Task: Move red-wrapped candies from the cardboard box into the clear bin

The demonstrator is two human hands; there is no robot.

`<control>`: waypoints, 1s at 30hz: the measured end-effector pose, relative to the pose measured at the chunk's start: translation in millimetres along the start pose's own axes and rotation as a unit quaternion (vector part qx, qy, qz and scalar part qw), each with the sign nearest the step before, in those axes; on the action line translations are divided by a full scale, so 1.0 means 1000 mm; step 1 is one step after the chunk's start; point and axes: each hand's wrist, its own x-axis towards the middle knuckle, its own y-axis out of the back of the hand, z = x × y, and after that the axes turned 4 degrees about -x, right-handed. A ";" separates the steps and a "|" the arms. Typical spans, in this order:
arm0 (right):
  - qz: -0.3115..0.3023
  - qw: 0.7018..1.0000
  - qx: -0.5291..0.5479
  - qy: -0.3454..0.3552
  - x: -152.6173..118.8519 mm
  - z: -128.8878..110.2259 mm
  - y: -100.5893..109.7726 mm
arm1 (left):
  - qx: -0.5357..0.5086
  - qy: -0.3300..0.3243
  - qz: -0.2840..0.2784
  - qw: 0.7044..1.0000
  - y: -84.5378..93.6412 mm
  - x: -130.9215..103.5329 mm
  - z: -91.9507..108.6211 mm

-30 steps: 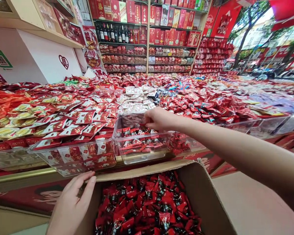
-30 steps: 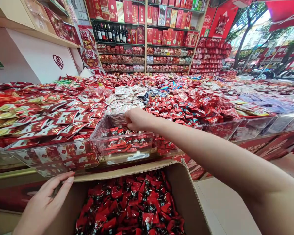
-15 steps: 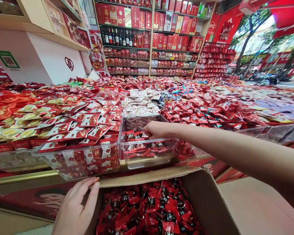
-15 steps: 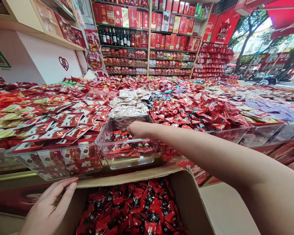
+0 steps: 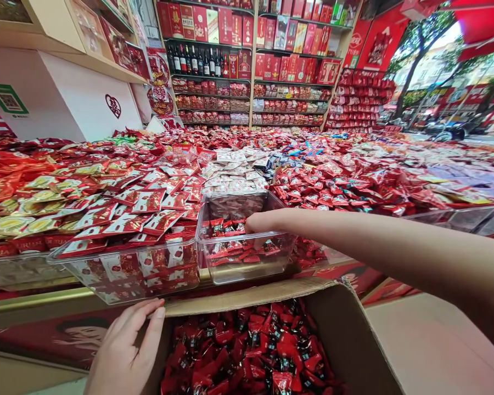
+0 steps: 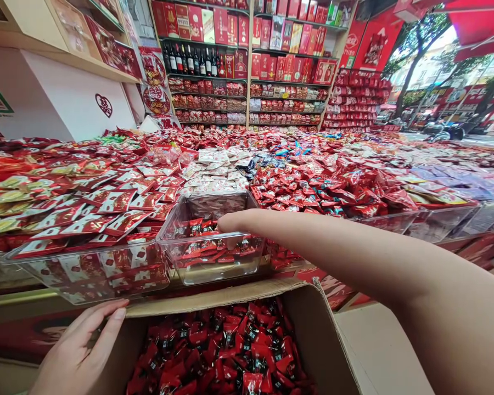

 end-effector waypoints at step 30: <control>0.349 0.921 -0.040 0.166 -0.097 -0.086 -0.051 | 0.013 -0.019 -0.001 1.000 0.000 0.002 -0.002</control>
